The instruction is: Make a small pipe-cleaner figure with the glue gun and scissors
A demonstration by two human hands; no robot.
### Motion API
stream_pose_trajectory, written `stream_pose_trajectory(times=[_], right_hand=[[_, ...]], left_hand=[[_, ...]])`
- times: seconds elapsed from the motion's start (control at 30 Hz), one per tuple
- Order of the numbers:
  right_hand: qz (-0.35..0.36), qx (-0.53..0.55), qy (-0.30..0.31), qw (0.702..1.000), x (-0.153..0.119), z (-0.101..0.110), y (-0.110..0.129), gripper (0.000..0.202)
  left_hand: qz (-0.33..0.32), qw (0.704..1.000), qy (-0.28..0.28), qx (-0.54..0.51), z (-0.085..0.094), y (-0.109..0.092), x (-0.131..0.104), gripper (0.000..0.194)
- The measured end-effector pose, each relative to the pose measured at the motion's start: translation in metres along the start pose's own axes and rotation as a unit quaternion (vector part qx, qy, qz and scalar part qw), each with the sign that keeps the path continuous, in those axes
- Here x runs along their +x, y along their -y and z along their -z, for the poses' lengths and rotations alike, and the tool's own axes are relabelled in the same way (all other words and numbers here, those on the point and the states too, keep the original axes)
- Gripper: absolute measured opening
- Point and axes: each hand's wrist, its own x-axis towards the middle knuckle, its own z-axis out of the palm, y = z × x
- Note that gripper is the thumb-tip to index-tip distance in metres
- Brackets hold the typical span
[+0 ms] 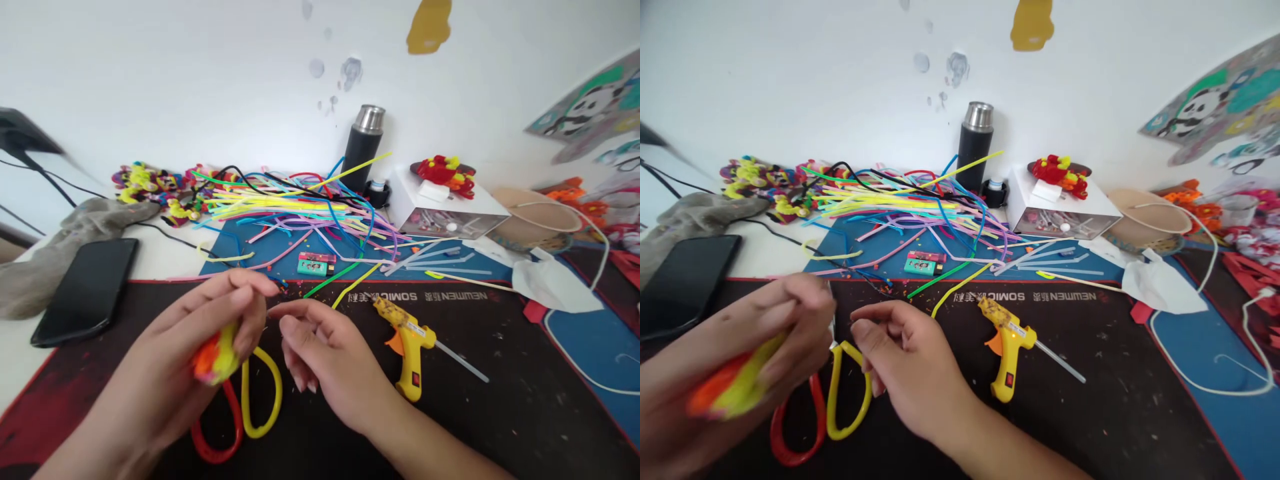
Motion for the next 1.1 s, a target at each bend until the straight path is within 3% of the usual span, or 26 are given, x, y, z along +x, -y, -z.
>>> stream_pose_trajectory(times=[0.1, 0.2, 0.33, 0.57, 0.87, 1.1], right_hand=[[0.025, -0.013, -0.018, 0.999, 0.002, 0.004, 0.0, 0.055], [0.041, -0.013, -0.027, 0.999, 0.005, 0.009, -0.004, 0.058], [0.064, -0.03, -0.031, 0.997, 0.009, 0.012, -0.006, 0.057], [0.075, -0.068, -0.046, 0.994, 0.011, 0.014, -0.001, 0.052], [0.112, -0.098, -0.053, 0.988, 0.014, 0.016, -0.01, 0.04], [0.147, -0.148, -0.072, 0.975, 0.012, 0.018, -0.009, 0.033]], left_hand=[[-0.018, 0.999, -0.032, 0.012, -0.023, -0.011, 0.022, 0.031], [-0.028, 0.997, -0.063, 0.033, -0.032, -0.008, 0.028, 0.043], [-0.002, 0.997, -0.041, 0.061, -0.03, 0.009, 0.026, 0.052], [-0.094, 0.989, 0.014, 0.113, -0.026, 0.025, 0.027, 0.038], [-0.027, 0.999, -0.017, -0.007, -0.03, 0.023, 0.033, 0.046], [-0.016, 1.0, 0.011, -0.012, -0.028, 0.027, 0.035, 0.046]])
